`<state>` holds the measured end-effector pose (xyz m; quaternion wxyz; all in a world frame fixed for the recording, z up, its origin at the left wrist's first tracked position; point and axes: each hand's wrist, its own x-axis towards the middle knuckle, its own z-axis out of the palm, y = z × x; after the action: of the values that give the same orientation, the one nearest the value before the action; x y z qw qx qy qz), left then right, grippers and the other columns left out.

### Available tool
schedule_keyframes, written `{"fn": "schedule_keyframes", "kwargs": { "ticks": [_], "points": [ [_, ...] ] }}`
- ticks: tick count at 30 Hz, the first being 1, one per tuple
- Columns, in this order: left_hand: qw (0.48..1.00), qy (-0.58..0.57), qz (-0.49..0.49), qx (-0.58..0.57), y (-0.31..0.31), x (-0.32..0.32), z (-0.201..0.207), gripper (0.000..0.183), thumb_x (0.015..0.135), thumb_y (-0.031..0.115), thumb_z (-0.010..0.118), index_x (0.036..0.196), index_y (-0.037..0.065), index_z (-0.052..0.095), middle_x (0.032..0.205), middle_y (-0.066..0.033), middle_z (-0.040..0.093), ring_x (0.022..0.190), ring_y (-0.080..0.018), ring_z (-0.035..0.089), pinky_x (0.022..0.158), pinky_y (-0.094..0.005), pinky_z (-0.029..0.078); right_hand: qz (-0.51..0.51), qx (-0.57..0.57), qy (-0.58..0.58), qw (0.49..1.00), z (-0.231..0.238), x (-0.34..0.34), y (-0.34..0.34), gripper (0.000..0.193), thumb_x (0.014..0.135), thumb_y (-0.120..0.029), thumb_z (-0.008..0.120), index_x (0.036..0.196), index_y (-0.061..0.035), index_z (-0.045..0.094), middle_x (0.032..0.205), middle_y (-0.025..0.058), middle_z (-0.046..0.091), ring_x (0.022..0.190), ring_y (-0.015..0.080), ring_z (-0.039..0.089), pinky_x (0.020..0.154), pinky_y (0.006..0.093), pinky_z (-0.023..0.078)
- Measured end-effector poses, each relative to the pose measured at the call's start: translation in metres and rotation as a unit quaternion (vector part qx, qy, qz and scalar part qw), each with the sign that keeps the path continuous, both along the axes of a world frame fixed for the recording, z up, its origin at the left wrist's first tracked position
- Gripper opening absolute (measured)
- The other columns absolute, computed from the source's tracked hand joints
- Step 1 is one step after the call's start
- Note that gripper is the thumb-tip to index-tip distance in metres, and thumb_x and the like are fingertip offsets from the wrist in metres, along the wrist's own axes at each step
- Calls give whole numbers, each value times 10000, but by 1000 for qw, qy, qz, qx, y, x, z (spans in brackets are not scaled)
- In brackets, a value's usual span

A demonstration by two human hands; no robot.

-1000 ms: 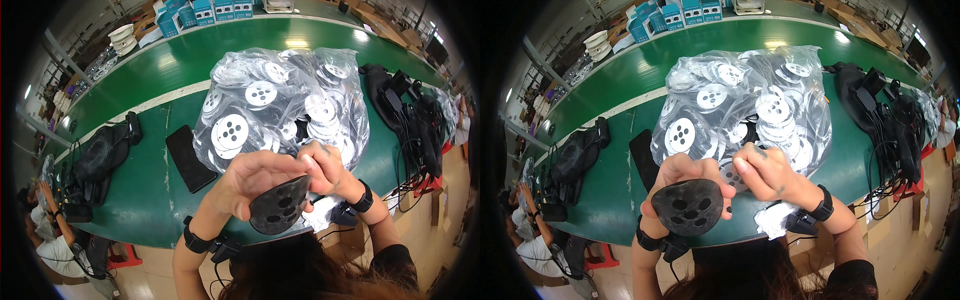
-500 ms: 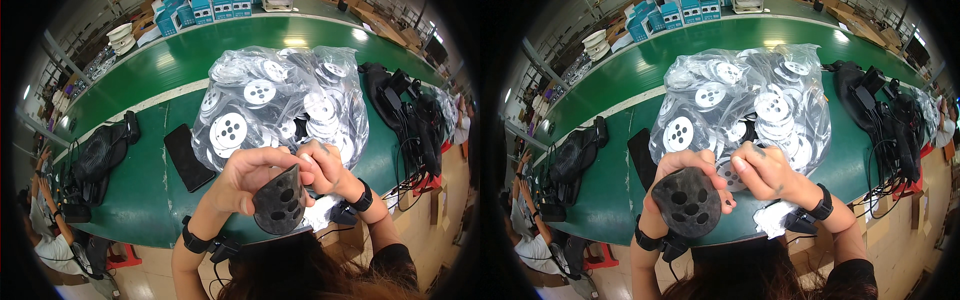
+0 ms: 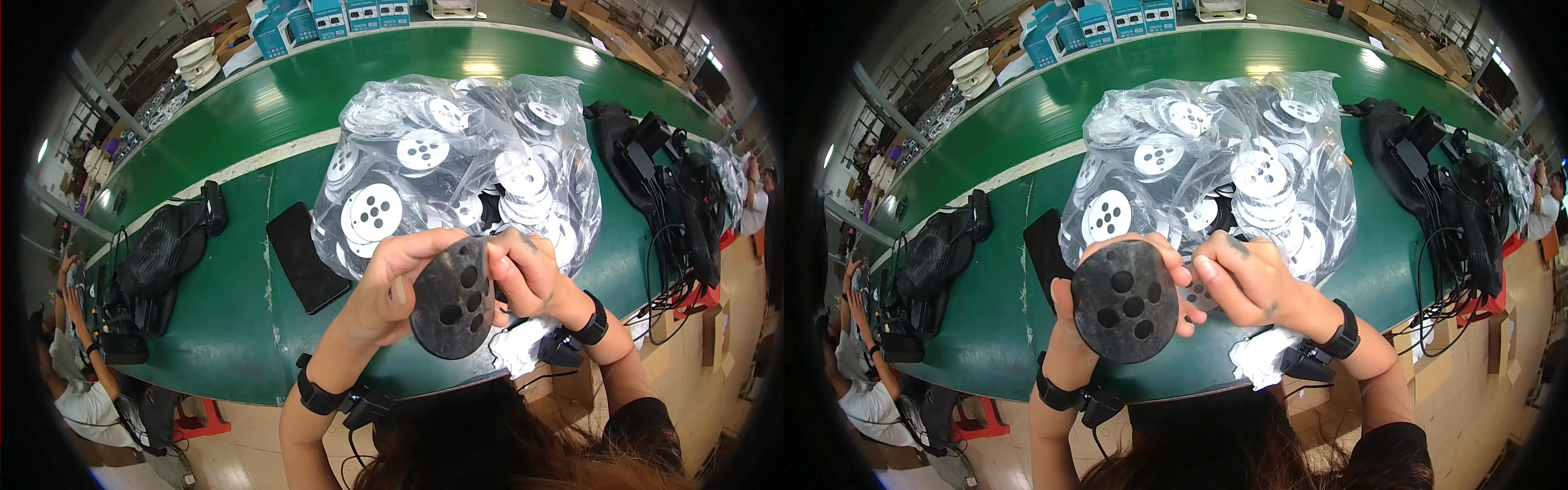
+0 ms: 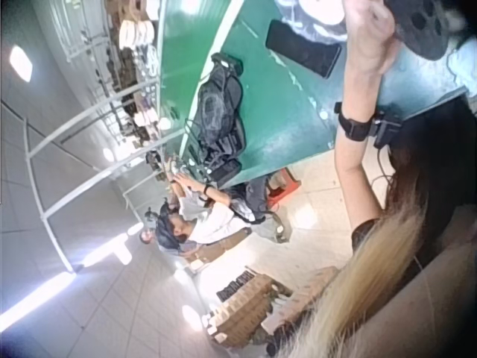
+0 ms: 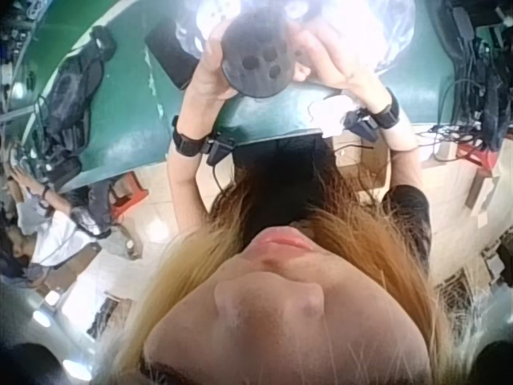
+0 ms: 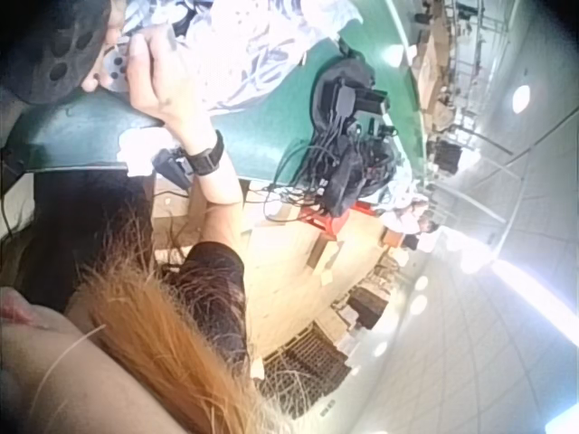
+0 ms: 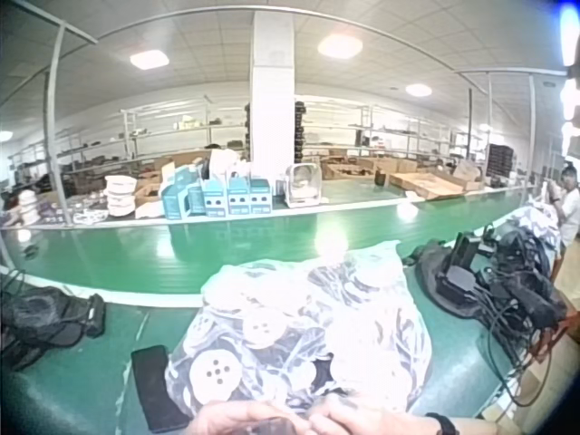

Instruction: Manually assembling plastic and electronic components at a workshop workbench.

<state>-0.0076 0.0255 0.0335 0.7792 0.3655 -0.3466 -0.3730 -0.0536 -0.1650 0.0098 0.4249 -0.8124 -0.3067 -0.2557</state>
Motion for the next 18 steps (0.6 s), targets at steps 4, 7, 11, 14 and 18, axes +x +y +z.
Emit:
{"fn": "schedule_keyframes", "kwargs": {
  "ticks": [4, 7, 11, 14, 18],
  "points": [
    [999, 41, -16, -4, 0, 0, 3, 935, 756, 687, 462, 1339, -11, 248, 1137, -284, 452, 803, -389, 621, 772, -539, 491, 7, 6, -4, 1000, 1, 0, -1, 61, 815, 12, 473, 790, 26, 526, 660, 78, 523, 426, 193, 502, 372, 292, 381],
    [999, 41, -32, 0, -3, 3, 3, 918, 766, 675, 460, 1375, 44, 191, 1183, -289, 427, 830, -388, 613, 746, -521, 509, 4, -5, -20, 1000, -1, 0, -1, 60, 814, 13, 472, 787, 29, 524, 668, 79, 525, 423, 197, 500, 368, 294, 375],
    [999, 39, -29, 20, -5, 3, 5, 977, 722, 712, 473, 1367, 31, 200, 1207, -302, 411, 842, -390, 608, 713, -506, 526, -37, -58, -53, 996, -3, -1, -1, 51, 809, 9, 478, 802, 38, 520, 679, 85, 533, 427, 197, 509, 364, 299, 371],
    [998, 48, -32, 11, -5, 2, 7, 1046, 650, 736, 515, 1351, 13, 232, 1216, -326, 395, 836, -395, 608, 668, -483, 542, -25, -56, -56, 997, -1, -1, -2, 53, 808, 4, 482, 814, 43, 517, 674, 85, 531, 426, 196, 509, 361, 301, 369],
    [999, 26, -35, 29, 0, 0, 13, 1080, 603, 721, 565, 1327, -20, 258, 1193, -324, 410, 805, -408, 611, 589, -452, 563, 14, 7, -43, 999, -1, 3, 1, 59, 809, -3, 481, 815, 43, 517, 662, 80, 528, 423, 198, 508, 363, 299, 370]
  ]
}}
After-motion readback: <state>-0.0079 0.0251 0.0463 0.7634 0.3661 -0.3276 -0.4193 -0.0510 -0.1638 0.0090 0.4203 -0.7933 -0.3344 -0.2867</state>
